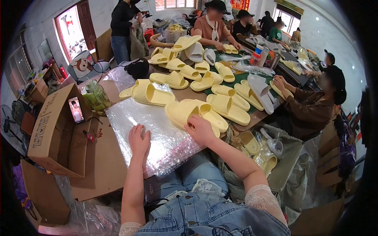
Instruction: The person wraps pairs of yellow and white plastic slippers in clear plastic bags. They pick up a pair, place it into a bag, and then set the packaged item aside. The process is repeated continuously with different pairs of slippers.
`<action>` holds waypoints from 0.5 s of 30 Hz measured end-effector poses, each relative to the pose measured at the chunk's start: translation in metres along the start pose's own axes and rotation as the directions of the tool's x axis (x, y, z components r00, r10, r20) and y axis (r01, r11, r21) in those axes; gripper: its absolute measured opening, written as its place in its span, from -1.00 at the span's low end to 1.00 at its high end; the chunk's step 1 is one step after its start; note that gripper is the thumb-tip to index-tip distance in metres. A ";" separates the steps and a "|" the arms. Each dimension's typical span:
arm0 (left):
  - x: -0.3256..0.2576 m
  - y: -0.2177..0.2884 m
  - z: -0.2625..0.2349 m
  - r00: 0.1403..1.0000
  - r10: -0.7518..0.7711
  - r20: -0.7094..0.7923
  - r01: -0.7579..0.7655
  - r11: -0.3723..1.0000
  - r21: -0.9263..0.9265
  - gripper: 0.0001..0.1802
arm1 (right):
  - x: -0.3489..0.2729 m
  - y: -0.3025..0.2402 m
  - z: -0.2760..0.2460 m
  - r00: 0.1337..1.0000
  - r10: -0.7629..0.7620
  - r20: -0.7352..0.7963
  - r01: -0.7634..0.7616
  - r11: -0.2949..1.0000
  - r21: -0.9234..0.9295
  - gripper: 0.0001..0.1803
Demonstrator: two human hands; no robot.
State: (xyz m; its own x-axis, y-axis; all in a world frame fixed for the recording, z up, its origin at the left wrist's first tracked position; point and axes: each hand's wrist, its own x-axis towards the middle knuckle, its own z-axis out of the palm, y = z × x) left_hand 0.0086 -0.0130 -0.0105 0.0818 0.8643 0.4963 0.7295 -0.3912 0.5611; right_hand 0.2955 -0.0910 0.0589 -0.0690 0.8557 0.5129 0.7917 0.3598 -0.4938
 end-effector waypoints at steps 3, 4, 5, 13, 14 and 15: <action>-0.002 -0.001 0.001 1.000 0.012 -0.008 -0.012 1.000 0.001 -0.59 | -0.020 0.008 0.013 0.999 -0.001 0.051 0.001 1.000 -0.004 -0.78; -0.002 -0.001 0.000 1.000 0.011 -0.008 -0.011 1.000 -0.002 -0.60 | -0.024 0.009 0.015 0.999 -0.005 0.039 0.006 1.000 -0.026 -0.78; -0.002 0.000 0.001 1.000 0.010 -0.008 -0.010 1.000 -0.005 -0.60 | -0.027 0.012 0.017 1.000 -0.009 0.027 0.010 0.999 -0.049 -0.77; -0.001 -0.007 0.000 1.000 0.009 0.005 -0.009 0.999 -0.038 -0.57 | -0.013 0.008 0.012 0.989 0.147 -0.015 -0.147 0.988 -0.041 -0.73; -0.001 -0.009 0.000 1.000 0.008 0.000 -0.008 0.999 -0.046 -0.56 | -0.012 0.003 0.008 0.984 0.177 -0.024 -0.177 0.984 -0.004 -0.72; -0.002 -0.007 0.000 1.000 0.008 -0.006 -0.008 0.999 -0.038 -0.56 | -0.012 0.010 0.008 0.977 0.182 -0.115 -0.180 0.983 0.022 -0.68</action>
State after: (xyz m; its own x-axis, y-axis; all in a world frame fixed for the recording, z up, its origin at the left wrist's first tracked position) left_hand 0.0033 -0.0116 -0.0158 0.0836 0.8591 0.5050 0.7025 -0.4103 0.5816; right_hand 0.2997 -0.0951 0.0421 0.1461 0.8584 0.4917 0.7778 0.2075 -0.5933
